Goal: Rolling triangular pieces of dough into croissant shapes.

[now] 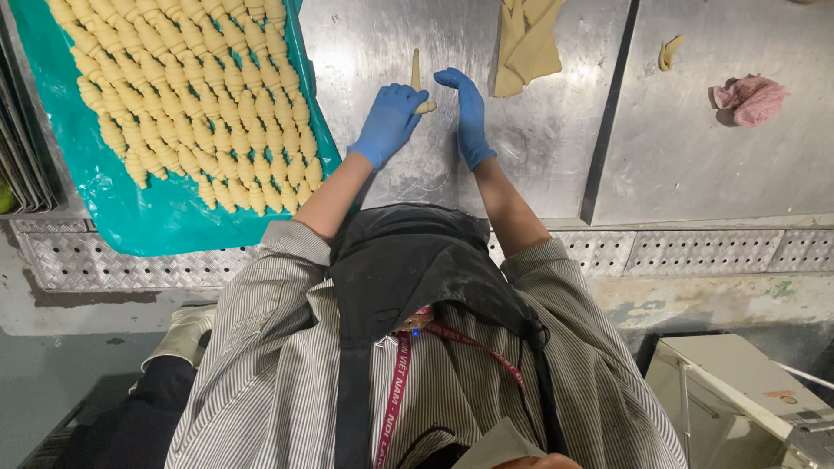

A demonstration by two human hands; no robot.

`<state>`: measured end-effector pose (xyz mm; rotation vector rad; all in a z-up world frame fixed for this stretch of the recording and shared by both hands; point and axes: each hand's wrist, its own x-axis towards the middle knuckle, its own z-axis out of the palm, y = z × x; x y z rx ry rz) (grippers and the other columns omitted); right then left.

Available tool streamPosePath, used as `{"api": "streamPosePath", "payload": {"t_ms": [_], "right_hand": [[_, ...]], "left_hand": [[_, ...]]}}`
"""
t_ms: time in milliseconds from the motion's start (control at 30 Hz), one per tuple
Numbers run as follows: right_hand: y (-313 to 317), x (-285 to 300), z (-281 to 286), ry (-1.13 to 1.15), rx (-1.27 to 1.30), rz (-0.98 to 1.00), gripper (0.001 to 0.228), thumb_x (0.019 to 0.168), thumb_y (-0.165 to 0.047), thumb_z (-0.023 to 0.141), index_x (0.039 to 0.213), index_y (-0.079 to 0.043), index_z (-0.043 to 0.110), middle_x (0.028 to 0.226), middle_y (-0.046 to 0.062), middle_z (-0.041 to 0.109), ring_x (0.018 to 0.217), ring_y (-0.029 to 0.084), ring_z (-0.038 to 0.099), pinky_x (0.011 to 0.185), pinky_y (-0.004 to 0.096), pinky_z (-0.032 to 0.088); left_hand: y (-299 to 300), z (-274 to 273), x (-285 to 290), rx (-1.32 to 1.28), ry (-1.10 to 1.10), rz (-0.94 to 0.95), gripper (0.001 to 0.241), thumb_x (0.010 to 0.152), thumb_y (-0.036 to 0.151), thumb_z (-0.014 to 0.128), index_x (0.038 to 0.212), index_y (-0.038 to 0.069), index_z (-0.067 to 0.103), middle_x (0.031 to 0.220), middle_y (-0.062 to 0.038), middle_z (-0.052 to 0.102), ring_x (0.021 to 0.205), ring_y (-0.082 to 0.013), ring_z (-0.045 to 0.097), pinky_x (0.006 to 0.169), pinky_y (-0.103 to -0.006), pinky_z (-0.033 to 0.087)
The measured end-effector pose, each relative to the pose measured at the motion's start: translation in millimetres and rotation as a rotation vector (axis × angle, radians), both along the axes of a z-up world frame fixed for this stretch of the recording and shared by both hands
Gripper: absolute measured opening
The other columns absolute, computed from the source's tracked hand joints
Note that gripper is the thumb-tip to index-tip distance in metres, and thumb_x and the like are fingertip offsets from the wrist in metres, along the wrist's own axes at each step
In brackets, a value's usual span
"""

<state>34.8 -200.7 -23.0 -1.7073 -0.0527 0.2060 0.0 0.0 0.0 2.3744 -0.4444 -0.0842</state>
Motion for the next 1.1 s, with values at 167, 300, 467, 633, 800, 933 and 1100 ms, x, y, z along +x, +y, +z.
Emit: {"api": "streamPosePath", "payload": {"t_ms": [167,300,467,633,800,933,1100], "right_hand": [[-8,-7,57,0.100,0.114,0.269,0.041,0.107,-0.025,0.044,0.134,-0.001,0.062,0.138,0.009,0.063,0.135,0.022,0.054,0.119,0.034,0.035],[-21,-27,93,0.418,0.042,0.493,0.028,0.106,-0.021,0.063,0.115,0.004,0.070,0.104,0.008,0.074,0.099,0.016,0.069,0.092,0.030,0.054],[-25,-37,144,0.368,-0.014,0.444,0.022,0.101,-0.021,0.069,0.104,0.001,0.072,0.089,0.003,0.070,0.080,0.009,0.065,0.075,0.025,0.052],[-39,-45,184,0.238,-0.129,0.377,0.018,0.094,-0.016,0.073,0.094,0.002,0.078,0.084,0.004,0.070,0.076,0.009,0.063,0.070,0.023,0.049],[-35,-54,205,0.298,0.025,0.260,0.017,0.090,-0.010,0.078,0.101,0.003,0.078,0.088,0.006,0.076,0.078,0.010,0.068,0.073,0.022,0.054],[-23,-59,208,0.281,0.031,0.256,0.017,0.091,-0.010,0.079,0.100,0.005,0.077,0.088,0.008,0.076,0.077,0.010,0.068,0.072,0.023,0.054],[-19,-60,215,0.322,0.058,0.245,0.025,0.090,-0.008,0.076,0.110,0.006,0.075,0.092,0.009,0.076,0.079,0.011,0.069,0.074,0.023,0.056]], "left_hand": [[-6,29,-3,-0.552,0.414,0.264,0.034,0.097,0.017,0.069,0.130,0.007,0.065,0.114,-0.009,0.068,0.107,-0.0210,0.065,0.096,-0.0334,0.051],[5,52,-26,-1.037,0.606,0.268,0.040,0.104,0.016,0.062,0.143,0.006,0.059,0.118,-0.007,0.071,0.108,-0.0131,0.066,0.099,-0.0269,0.053],[6,88,-44,-1.079,0.638,0.260,0.043,0.099,0.013,0.072,0.138,0.001,0.058,0.120,-0.010,0.073,0.108,-0.0130,0.069,0.098,-0.0267,0.055],[17,127,-56,-1.149,0.673,0.261,0.048,0.093,0.010,0.078,0.133,-0.004,0.056,0.116,-0.013,0.071,0.104,-0.0135,0.069,0.090,-0.0273,0.056],[22,152,-69,-1.278,0.725,0.199,0.050,0.095,0.012,0.074,0.137,-0.006,0.055,0.117,-0.013,0.071,0.102,-0.0135,0.066,0.090,-0.0265,0.053],[17,162,-76,-1.359,0.754,0.221,0.050,0.098,0.014,0.070,0.141,-0.007,0.054,0.121,-0.012,0.070,0.107,-0.0139,0.066,0.095,-0.0269,0.053],[18,172,-83,-1.326,0.672,0.233,0.056,0.096,0.012,0.071,0.146,-0.007,0.051,0.124,-0.014,0.067,0.112,-0.0167,0.065,0.098,-0.0296,0.054]]}}
